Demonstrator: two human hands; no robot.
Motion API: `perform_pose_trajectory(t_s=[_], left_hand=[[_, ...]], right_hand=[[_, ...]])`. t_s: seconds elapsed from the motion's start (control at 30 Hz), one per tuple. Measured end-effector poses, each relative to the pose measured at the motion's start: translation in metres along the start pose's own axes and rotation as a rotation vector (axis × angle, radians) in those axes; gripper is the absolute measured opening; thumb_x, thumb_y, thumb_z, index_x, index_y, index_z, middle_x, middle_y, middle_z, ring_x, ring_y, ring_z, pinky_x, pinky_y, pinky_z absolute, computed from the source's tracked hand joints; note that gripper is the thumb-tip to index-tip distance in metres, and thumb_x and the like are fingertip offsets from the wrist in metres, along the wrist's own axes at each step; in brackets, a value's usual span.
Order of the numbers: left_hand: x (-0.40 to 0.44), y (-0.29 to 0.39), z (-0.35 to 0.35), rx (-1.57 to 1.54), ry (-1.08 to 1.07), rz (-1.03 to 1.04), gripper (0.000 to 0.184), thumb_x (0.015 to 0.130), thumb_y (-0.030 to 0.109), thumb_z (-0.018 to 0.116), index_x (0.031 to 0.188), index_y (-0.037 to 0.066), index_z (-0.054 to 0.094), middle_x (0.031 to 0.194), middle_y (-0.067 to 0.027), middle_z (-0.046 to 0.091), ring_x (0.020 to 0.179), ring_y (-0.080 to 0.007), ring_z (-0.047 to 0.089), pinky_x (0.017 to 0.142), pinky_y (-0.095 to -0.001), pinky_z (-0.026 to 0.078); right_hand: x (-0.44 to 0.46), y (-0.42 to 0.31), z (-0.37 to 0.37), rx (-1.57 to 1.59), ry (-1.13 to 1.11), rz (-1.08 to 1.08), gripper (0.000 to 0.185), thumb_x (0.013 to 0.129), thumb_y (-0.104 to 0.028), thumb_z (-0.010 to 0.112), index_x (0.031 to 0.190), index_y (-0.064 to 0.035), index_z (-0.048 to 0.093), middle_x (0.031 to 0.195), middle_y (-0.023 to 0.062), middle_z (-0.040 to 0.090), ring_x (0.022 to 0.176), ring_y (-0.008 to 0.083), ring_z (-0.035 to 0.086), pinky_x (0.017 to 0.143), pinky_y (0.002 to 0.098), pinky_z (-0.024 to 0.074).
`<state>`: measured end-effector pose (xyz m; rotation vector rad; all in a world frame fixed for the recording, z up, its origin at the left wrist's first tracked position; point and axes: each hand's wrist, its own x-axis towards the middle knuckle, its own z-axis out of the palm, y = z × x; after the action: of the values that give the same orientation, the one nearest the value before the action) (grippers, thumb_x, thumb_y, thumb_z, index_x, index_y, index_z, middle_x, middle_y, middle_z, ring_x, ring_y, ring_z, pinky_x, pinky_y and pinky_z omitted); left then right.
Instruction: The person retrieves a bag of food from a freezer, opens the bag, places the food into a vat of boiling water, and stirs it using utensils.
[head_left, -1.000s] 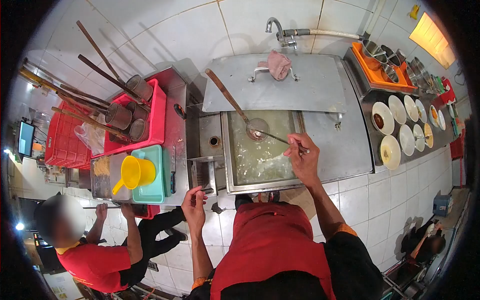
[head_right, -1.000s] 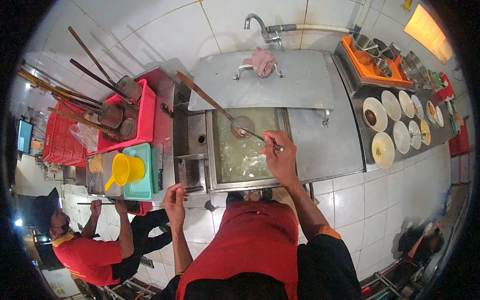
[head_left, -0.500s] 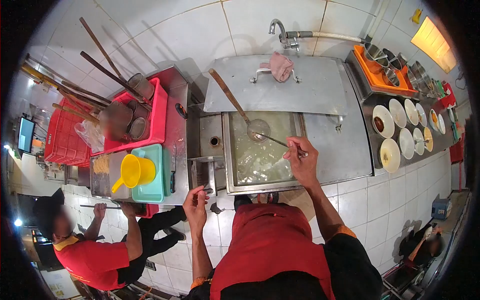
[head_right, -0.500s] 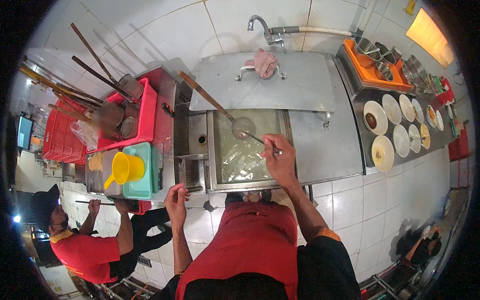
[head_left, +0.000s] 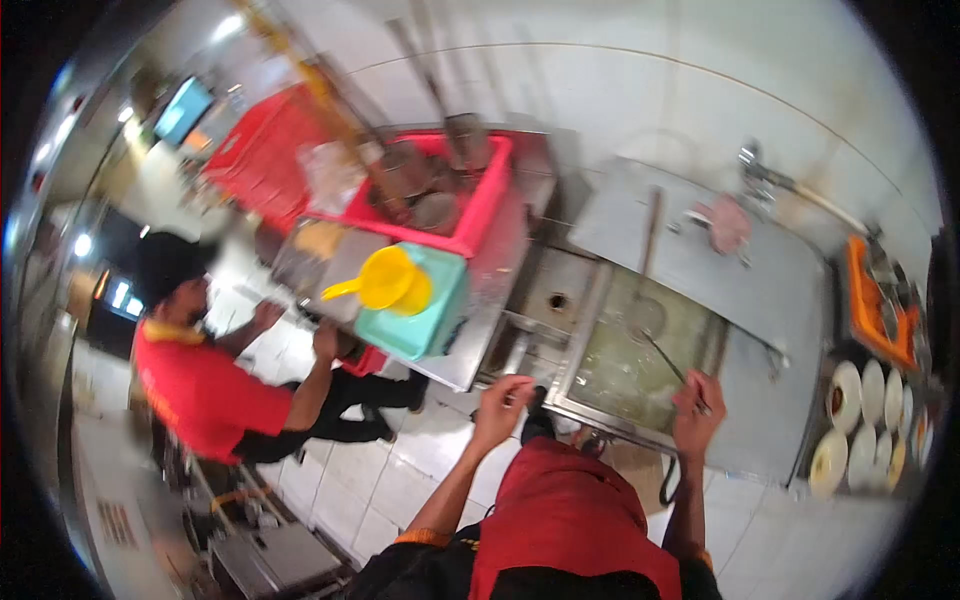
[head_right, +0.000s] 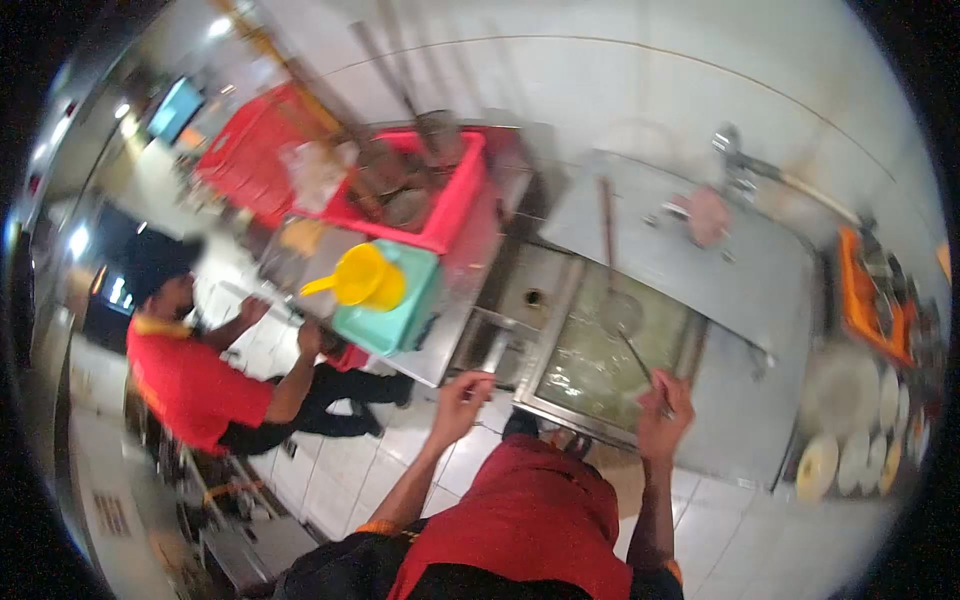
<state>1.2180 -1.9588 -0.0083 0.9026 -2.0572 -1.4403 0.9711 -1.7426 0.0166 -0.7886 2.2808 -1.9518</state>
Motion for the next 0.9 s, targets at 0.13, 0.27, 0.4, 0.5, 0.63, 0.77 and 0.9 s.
perform_pose_trajectory(t_s=[0.13,0.27,0.4,0.5,0.63,0.77,0.9], left_hand=[[-0.004,0.002,0.005,0.063,0.034,0.004,0.019,0.096,0.015,0.061,0.109,0.003,0.067,0.089,-0.0063,0.067,0.078,-0.0119,0.064,0.068,-0.0269,0.051],[-0.007,0.010,0.005,0.016,0.035,-0.089,0.018,0.095,0.015,0.063,0.108,0.003,0.067,0.089,-0.0070,0.069,0.078,-0.0119,0.064,0.068,-0.0277,0.051],[-0.007,0.012,0.006,0.063,0.042,-0.027,0.018,0.094,0.013,0.063,0.108,0.003,0.067,0.089,-0.0072,0.069,0.076,-0.0116,0.064,0.068,-0.0272,0.051],[-0.007,0.020,0.008,0.066,0.038,-0.074,0.018,0.094,0.013,0.063,0.109,0.003,0.067,0.088,-0.0073,0.069,0.077,-0.0117,0.064,0.069,-0.0271,0.051],[-0.006,-0.001,0.013,0.023,0.041,-0.040,0.018,0.095,0.014,0.062,0.109,0.003,0.067,0.088,-0.0055,0.067,0.077,-0.0116,0.064,0.066,-0.0267,0.052],[-0.005,0.008,0.015,-0.006,0.026,-0.046,0.019,0.096,0.016,0.062,0.107,0.002,0.067,0.087,-0.0053,0.067,0.077,-0.0119,0.064,0.067,-0.0269,0.053],[-0.004,0.021,0.014,-0.041,0.008,-0.074,0.019,0.096,0.016,0.062,0.107,0.001,0.067,0.086,-0.0063,0.067,0.076,-0.0123,0.064,0.069,-0.0270,0.052]], right_hand=[[-0.002,0.000,0.000,-0.090,-0.030,0.009,0.015,0.097,-0.001,0.052,0.105,0.0034,0.064,0.092,0.0101,0.058,0.072,0.0145,0.059,0.060,0.0278,0.0555],[0.003,-0.012,0.003,-0.074,-0.018,0.040,0.016,0.098,-0.004,0.053,0.106,0.0035,0.064,0.091,0.0100,0.058,0.071,0.0136,0.059,0.059,0.0272,0.0547],[0.006,-0.006,0.000,-0.056,-0.026,0.062,0.016,0.098,-0.006,0.054,0.106,0.0033,0.064,0.091,0.0098,0.058,0.070,0.0132,0.059,0.058,0.0268,0.0542],[0.004,-0.003,0.001,-0.046,-0.028,0.061,0.016,0.098,-0.007,0.055,0.106,0.0033,0.064,0.091,0.0096,0.058,0.069,0.0129,0.058,0.058,0.0269,0.0541],[0.005,0.001,0.001,-0.046,-0.018,0.037,0.016,0.098,-0.007,0.055,0.103,0.0038,0.065,0.092,0.0099,0.059,0.070,0.0133,0.059,0.058,0.0282,0.0574],[0.007,-0.012,0.002,-0.057,-0.046,0.000,0.015,0.097,-0.005,0.055,0.103,0.0044,0.065,0.092,0.0106,0.059,0.071,0.0144,0.061,0.059,0.0282,0.0596],[0.007,-0.017,0.002,-0.056,-0.039,-0.007,0.013,0.095,0.000,0.055,0.102,0.0036,0.065,0.090,0.0110,0.058,0.069,0.0147,0.062,0.058,0.0281,0.0594]])
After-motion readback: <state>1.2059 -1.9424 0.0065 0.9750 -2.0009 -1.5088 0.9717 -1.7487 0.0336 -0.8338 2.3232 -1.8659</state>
